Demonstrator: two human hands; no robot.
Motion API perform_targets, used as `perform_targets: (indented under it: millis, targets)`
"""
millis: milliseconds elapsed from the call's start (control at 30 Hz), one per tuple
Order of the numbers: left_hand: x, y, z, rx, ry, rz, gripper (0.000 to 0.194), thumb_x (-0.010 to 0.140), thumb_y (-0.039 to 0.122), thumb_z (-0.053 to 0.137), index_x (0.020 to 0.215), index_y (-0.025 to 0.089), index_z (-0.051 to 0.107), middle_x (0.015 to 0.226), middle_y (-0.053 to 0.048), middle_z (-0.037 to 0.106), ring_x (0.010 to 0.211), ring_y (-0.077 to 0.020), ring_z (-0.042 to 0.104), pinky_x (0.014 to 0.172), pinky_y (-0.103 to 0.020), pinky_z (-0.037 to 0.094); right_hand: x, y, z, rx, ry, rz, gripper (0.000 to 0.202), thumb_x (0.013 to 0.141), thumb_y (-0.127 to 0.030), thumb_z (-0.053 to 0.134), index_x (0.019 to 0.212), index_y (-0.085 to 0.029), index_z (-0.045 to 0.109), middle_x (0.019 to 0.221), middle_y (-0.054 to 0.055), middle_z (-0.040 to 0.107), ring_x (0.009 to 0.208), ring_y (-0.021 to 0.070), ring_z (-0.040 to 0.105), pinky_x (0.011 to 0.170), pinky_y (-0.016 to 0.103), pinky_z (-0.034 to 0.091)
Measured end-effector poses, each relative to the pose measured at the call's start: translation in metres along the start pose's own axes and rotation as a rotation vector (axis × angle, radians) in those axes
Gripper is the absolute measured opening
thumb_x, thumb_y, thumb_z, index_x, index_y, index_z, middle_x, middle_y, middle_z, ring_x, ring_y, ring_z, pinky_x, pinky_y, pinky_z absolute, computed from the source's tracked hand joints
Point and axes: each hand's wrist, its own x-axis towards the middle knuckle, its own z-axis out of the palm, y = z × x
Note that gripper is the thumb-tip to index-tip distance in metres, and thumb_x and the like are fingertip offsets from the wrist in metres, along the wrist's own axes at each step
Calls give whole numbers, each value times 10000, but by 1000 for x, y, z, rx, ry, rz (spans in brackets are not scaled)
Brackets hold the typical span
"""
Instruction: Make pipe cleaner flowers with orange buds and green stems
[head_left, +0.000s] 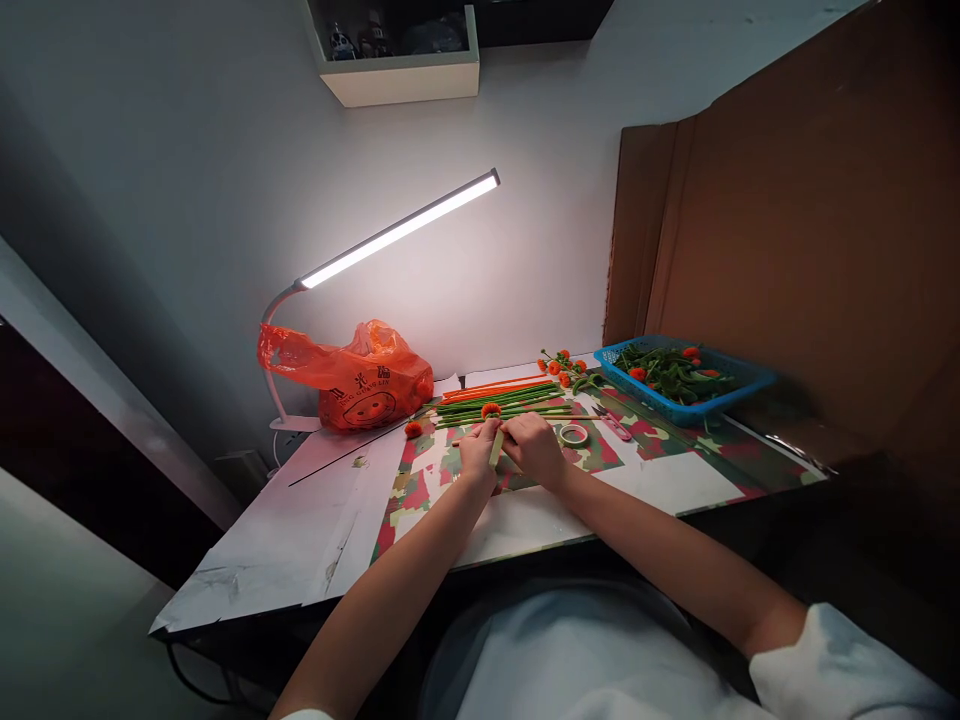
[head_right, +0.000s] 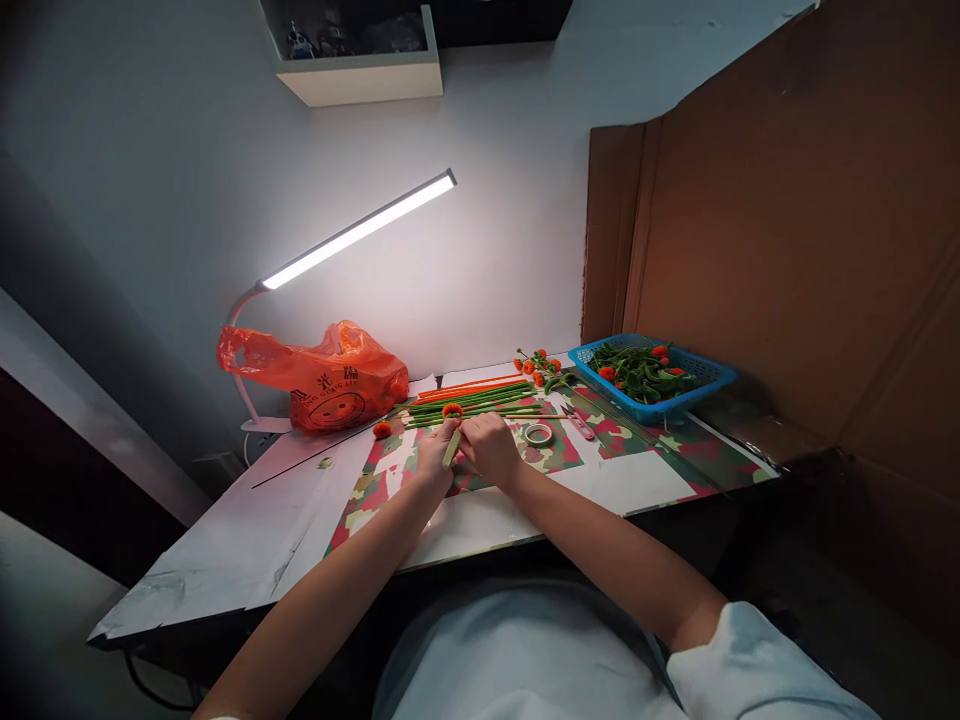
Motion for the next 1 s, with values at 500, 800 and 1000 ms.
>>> perform_targets:
  millis: [500, 800, 1000]
  targets:
    - [-2, 2, 2, 50, 41, -34, 206, 610, 189, 686, 457, 168, 549, 439, 53, 501, 420, -68, 410, 472, -210, 329, 0, -1, -3, -9, -16, 9, 158, 848, -182, 526, 749, -164, 648, 705, 67, 650, 701, 197, 532, 707, 320, 307]
    - [-1, 3, 3, -97, -86, -69, 201, 573, 243, 767, 565, 144, 592, 522, 38, 561, 490, -67, 482, 507, -204, 338, 2, -2, -11, 255, 40, 99, 162, 824, -168, 527, 715, -196, 644, 757, 71, 667, 760, 207, 570, 757, 331, 378]
    - [-12, 15, 6, -176, -206, -189, 148, 640, 261, 731, 703, 153, 652, 627, 9, 636, 564, -79, 549, 536, -198, 382, 5, -4, -25, 777, 187, 455, 46, 716, -226, 643, 675, -209, 656, 696, 30, 673, 676, 185, 607, 679, 308, 456]
